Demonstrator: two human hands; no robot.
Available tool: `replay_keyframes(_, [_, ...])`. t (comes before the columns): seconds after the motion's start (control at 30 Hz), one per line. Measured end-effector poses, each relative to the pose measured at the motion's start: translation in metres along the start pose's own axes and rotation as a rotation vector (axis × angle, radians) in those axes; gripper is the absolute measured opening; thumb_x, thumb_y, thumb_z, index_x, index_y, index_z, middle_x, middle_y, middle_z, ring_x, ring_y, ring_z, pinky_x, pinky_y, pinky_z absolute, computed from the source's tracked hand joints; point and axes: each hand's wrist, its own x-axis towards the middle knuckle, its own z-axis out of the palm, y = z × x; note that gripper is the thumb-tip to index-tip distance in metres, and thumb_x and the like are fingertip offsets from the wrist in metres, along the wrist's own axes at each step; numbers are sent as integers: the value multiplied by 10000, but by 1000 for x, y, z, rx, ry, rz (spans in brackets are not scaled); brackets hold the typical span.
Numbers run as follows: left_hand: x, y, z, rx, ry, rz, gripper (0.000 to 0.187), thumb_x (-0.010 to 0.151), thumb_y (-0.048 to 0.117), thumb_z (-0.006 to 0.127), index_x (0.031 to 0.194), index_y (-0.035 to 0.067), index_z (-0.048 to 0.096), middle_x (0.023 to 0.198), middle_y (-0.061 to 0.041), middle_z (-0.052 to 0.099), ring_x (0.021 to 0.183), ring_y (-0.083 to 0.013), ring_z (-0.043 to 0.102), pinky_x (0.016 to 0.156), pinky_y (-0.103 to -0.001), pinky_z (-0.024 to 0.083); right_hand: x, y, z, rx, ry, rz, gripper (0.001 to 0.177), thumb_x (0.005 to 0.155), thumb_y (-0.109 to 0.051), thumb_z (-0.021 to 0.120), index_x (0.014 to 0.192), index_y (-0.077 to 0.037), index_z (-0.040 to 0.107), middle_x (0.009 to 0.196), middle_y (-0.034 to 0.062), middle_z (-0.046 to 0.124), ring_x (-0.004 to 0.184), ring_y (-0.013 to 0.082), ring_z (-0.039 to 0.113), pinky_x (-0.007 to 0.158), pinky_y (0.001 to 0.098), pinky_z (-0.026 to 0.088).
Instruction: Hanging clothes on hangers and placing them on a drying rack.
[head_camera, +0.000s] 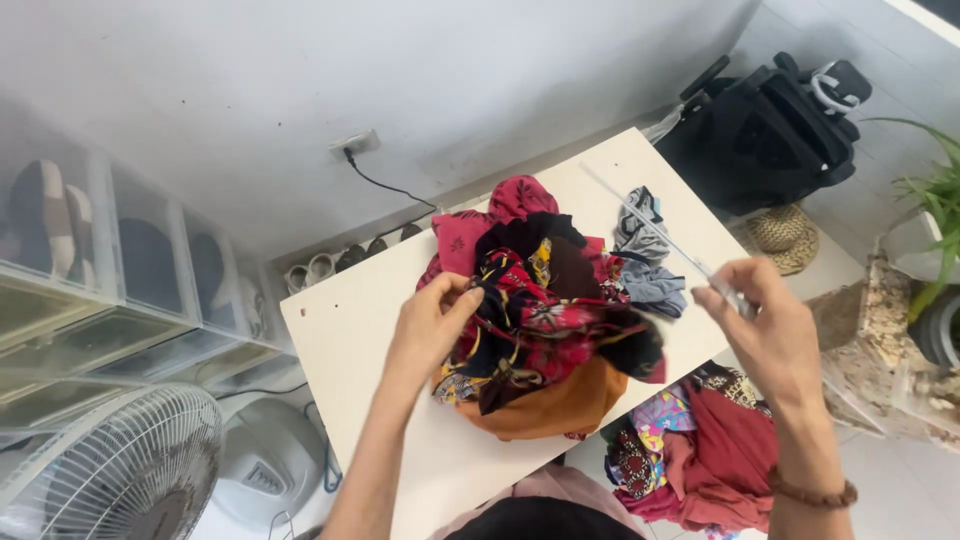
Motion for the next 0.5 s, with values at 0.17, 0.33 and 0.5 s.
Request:
replay_keyframes(0.17, [7,-25,25,-51,90,-166,293,907,301,699,1047,43,695,706,-48,669,639,-140,619,619,-320,494,-32,11,-5,167,-128,66,263,971,-149,697,1215,-53,683,858,72,758,831,98,650,719,217,480])
replay_keyframes(0.33, [14,-22,26,-122,163,-238,282,879,289,739,1042,59,738,623,-29,592,560,-98,530,529,-306,429,-48,1,-15,240,-237,252,254,938,-153,650,1146,-50,754,881,85,794,868,134,730,775,281,594])
replay_keyframes(0.5, [16,-24,27,-142,261,-171,289,872,283,764,1058,62,778,661,-5,618,593,-71,531,552,-269,446,-49,0,-12,124,-289,256,235,909,-167,675,1097,-84,789,842,96,771,788,167,781,717,316,635])
